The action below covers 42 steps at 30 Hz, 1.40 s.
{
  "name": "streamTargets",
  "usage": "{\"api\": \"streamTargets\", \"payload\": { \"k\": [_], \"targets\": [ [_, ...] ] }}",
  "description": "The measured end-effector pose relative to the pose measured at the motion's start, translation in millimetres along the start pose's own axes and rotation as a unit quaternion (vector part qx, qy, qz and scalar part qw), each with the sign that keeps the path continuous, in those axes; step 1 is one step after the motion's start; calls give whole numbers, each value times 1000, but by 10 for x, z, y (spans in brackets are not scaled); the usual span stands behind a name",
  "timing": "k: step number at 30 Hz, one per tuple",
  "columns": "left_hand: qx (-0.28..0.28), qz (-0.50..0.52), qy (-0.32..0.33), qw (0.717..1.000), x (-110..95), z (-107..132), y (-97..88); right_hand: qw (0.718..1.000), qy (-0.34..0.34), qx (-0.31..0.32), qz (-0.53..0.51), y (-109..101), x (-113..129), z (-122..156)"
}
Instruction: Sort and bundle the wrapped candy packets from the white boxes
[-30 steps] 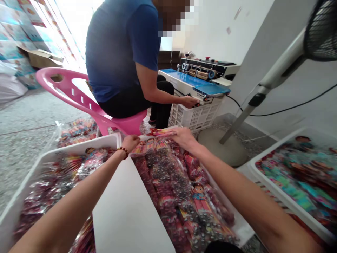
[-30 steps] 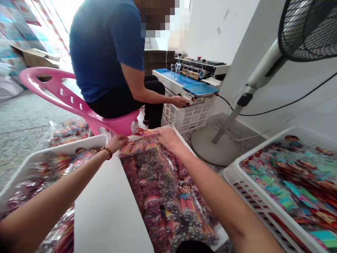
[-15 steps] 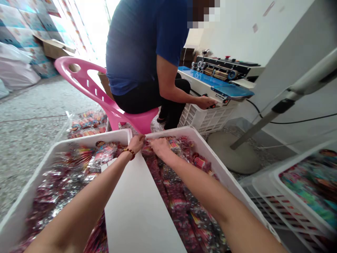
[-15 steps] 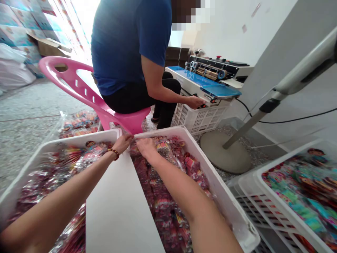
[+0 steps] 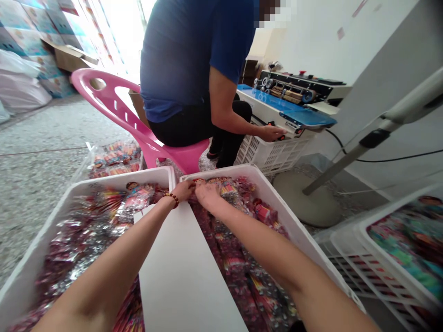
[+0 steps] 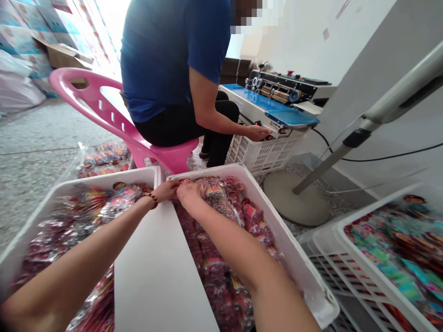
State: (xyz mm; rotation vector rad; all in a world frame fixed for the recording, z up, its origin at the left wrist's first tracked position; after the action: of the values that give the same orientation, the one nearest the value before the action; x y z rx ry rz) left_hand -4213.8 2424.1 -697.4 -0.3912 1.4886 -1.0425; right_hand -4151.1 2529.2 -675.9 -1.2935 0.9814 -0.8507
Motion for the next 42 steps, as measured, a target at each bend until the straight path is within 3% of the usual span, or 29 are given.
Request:
{"api": "streamTargets", "payload": {
  "k": [3, 8, 13, 17, 20, 22, 25, 28, 31, 35, 37, 42],
  "targets": [
    [3, -14, 0, 1000, -15, -23, -21, 999, 32, -20, -4, -17, -142, 24],
    [-21, -17, 18, 999, -56, -81, -54, 998, -12, 62, -29, 85, -263, 38],
    [7, -1, 34, 999, -62, -136, 98, 997, -24, 42, -54, 61, -390, 79],
    [21, -16, 13, 1000, -35, -169, 145, 993, 16, 30, -109, -64, -720, 229],
    [28, -24, 12, 999, -66, -149, 122, 986, 44, -40, -154, -95, -1134, 520],
    [33, -22, 19, 999, -105, -116, 101, 972, 81, -78, -208, 14, -1460, 825],
    [26, -34, 27, 999, -142, -83, 67, 935, 199, -111, -271, 355, -1916, 1420],
    [-2, -65, 29, 997, -141, -109, 37, 911, 310, -59, -266, 777, -2150, 1993],
    [-4, -83, 19, 996, -151, -138, 38, 913, 331, 8, -240, 1057, -2151, 2269],
    [24, -104, 7, 994, -248, -83, 53, 919, 345, 90, -171, 1145, -2033, 2200],
    [13, -111, -13, 994, -302, -43, 25, 912, 361, 138, -140, 1153, -1964, 2128],
    [-42, -106, 15, 993, -471, 2, -67, 907, 368, 156, -132, 1230, -1773, 2158]
  ]
}}
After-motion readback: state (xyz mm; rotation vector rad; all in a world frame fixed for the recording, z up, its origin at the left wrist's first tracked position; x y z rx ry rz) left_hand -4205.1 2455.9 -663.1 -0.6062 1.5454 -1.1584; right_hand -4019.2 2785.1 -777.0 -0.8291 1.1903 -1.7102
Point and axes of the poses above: each hand's wrist, its own z-axis away from the middle knuckle, its own y-axis out of the palm, x = y × z, the point moved 4 cm from there along -z, towards the middle knuckle, and after that the axes turned 12 degrees about z, right-handed, at the moved point
